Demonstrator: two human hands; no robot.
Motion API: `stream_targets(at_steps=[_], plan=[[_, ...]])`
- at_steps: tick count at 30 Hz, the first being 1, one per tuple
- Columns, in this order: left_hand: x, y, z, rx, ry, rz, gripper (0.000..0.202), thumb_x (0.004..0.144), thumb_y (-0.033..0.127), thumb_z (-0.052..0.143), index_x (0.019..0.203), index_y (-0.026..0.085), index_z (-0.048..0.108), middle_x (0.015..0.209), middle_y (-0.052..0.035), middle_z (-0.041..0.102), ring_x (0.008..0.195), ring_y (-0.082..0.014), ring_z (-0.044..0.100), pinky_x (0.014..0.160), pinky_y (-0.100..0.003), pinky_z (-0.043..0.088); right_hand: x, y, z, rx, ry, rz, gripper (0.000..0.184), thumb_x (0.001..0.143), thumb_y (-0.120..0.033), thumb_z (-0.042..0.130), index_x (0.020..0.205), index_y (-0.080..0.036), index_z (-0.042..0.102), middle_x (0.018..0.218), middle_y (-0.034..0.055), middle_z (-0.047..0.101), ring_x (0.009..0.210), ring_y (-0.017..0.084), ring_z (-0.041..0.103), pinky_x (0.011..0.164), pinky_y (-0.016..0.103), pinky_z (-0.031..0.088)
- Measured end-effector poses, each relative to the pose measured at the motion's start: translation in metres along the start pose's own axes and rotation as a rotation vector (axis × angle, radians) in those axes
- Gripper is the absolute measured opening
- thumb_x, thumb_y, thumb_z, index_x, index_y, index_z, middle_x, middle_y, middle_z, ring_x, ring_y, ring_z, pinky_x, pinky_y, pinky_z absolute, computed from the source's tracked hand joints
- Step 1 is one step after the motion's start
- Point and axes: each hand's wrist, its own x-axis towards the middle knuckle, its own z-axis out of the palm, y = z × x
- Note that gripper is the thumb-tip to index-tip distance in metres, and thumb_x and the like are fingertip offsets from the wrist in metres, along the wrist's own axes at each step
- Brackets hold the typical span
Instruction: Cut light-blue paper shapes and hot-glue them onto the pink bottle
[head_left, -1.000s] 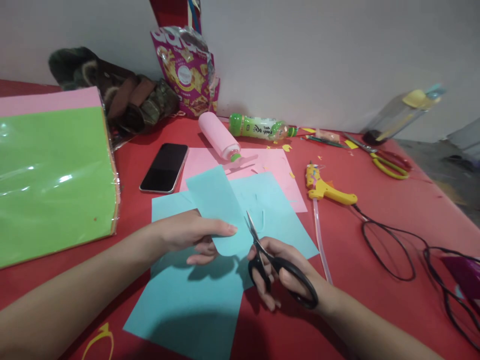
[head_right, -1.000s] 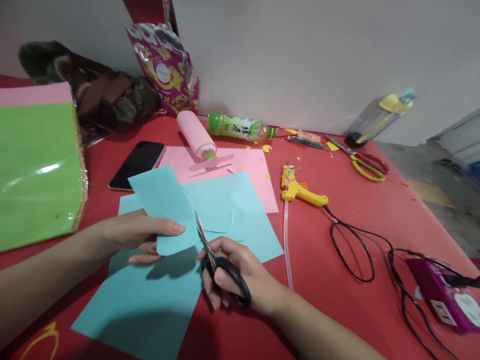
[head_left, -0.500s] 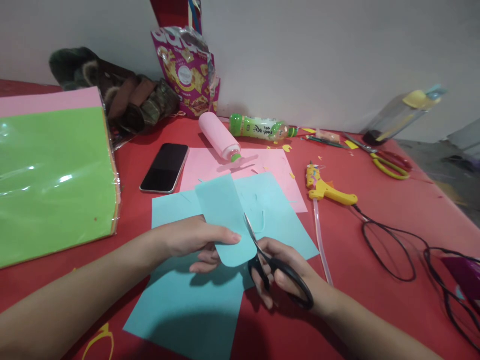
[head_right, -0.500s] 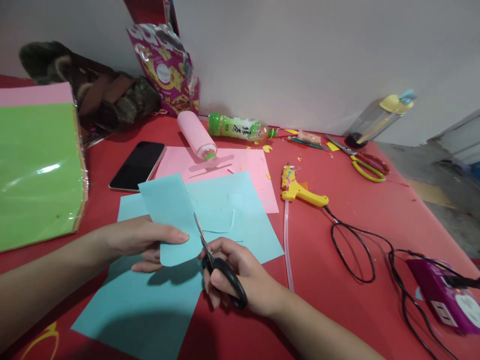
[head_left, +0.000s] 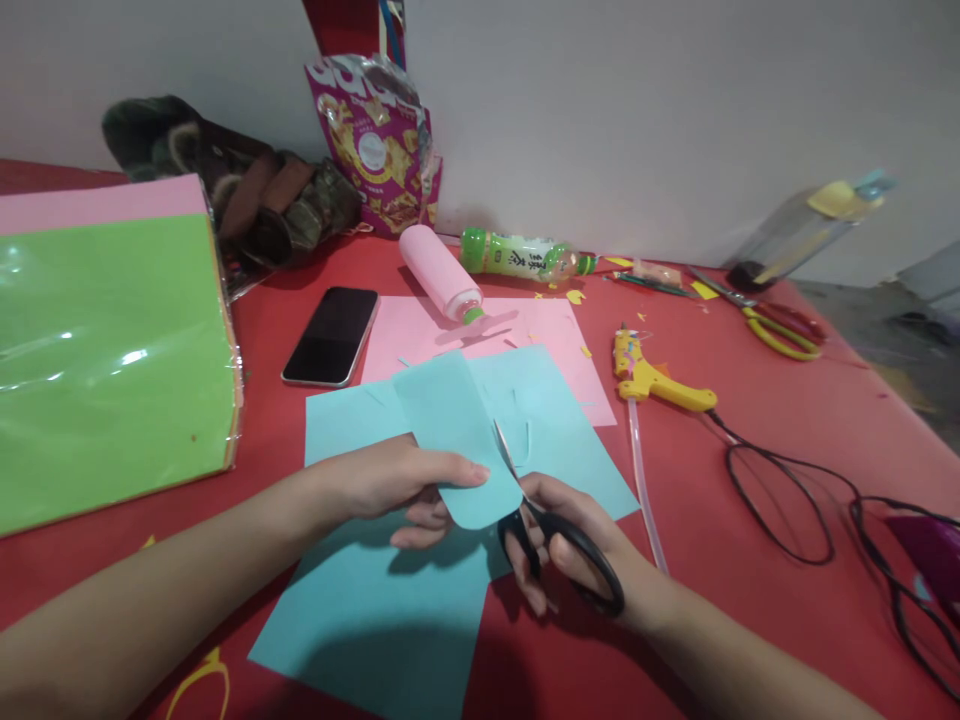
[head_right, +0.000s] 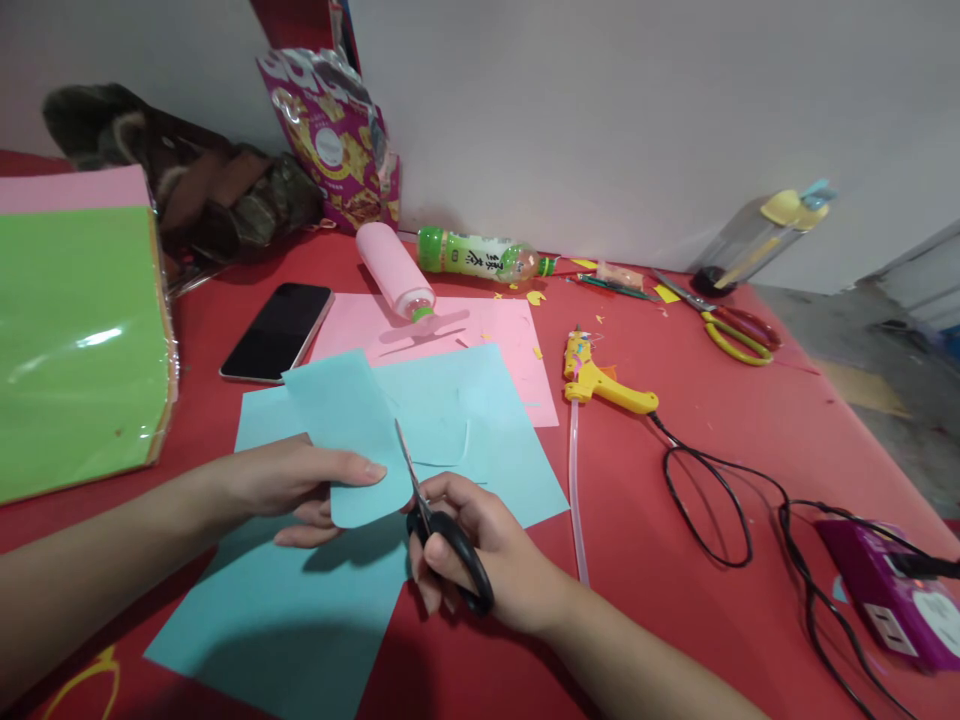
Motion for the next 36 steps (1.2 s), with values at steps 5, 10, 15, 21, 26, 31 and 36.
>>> stream_targets(at_steps=[5, 10, 15, 21, 26, 31, 36], plan=[[0.0011, -0.0019, -0.0019, -0.002, -0.010, 0.008, 0.038, 0.075, 0.032, 0.049, 0.043, 0.016, 0.036, 0.031, 0.0090, 0.025, 0.023, -0.0057, 0.031, 0.030, -0.018, 0.021, 0.0003, 0.0012, 0.0001, 0.005, 0.015, -0.008, 0.041, 0.073, -0.051, 0.055, 0.088, -0.017, 0.039, 0.056, -0.0057, 0.048, 0.040, 0.005, 0.044, 0.039, 0.018, 0.031], [0.0009, -0.0009, -0.0015, -0.006, 0.001, 0.007, 0.038, 0.074, 0.032, 0.050, 0.042, 0.016, 0.036, 0.031, 0.0088, 0.025, 0.023, -0.0061, 0.031, 0.029, -0.019, 0.021, 0.0006, 0.0007, 0.0011, 0.000, 0.020, -0.014, 0.039, 0.073, -0.050, 0.055, 0.087, -0.016, 0.040, 0.056, -0.0063, 0.048, 0.039, 0.004, 0.044, 0.041, 0.019, 0.032], [0.0010, -0.0003, -0.0017, -0.006, -0.014, 0.008, 0.037, 0.075, 0.032, 0.049, 0.043, 0.016, 0.037, 0.031, 0.0087, 0.025, 0.023, -0.0060, 0.030, 0.029, -0.019, 0.021, 0.0009, 0.0007, 0.0000, -0.023, 0.026, -0.011, 0.042, 0.073, -0.052, 0.054, 0.089, -0.015, 0.041, 0.054, -0.0067, 0.047, 0.038, 0.004, 0.043, 0.040, 0.018, 0.030], [0.0009, -0.0001, -0.0027, -0.004, -0.017, 0.003, 0.038, 0.074, 0.032, 0.050, 0.042, 0.016, 0.036, 0.031, 0.0085, 0.025, 0.023, -0.0064, 0.031, 0.029, -0.019, 0.020, 0.0007, 0.0025, -0.0008, -0.046, 0.038, 0.009, 0.045, 0.071, -0.053, 0.055, 0.091, -0.015, 0.041, 0.051, -0.0073, 0.047, 0.037, 0.004, 0.042, 0.038, 0.018, 0.028], [0.0001, 0.0004, -0.0027, -0.014, -0.019, -0.023, 0.040, 0.073, 0.034, 0.051, 0.040, 0.017, 0.034, 0.030, 0.0083, 0.024, 0.023, -0.0065, 0.030, 0.028, -0.020, 0.018, 0.0001, 0.0019, -0.0003, -0.037, 0.052, 0.017, 0.043, 0.071, -0.052, 0.056, 0.090, -0.016, 0.042, 0.052, -0.0075, 0.047, 0.035, 0.003, 0.042, 0.035, 0.016, 0.028], [-0.0006, 0.0017, -0.0028, -0.034, -0.023, -0.047, 0.041, 0.072, 0.034, 0.052, 0.039, 0.017, 0.034, 0.029, 0.0084, 0.024, 0.023, -0.0061, 0.031, 0.029, -0.020, 0.018, 0.0005, 0.0027, -0.0009, 0.000, 0.049, 0.023, 0.043, 0.070, -0.050, 0.058, 0.091, -0.016, 0.042, 0.052, -0.0077, 0.047, 0.035, 0.003, 0.042, 0.033, 0.014, 0.027], [-0.0010, 0.0034, -0.0024, -0.020, -0.026, -0.088, 0.044, 0.071, 0.036, 0.052, 0.036, 0.017, 0.034, 0.027, 0.0073, 0.024, 0.023, -0.0064, 0.031, 0.031, -0.021, 0.019, 0.0001, 0.0025, 0.0000, 0.017, 0.050, 0.024, 0.042, 0.070, -0.048, 0.059, 0.091, -0.016, 0.043, 0.051, -0.0083, 0.046, 0.034, 0.001, 0.039, 0.032, 0.014, 0.025]])
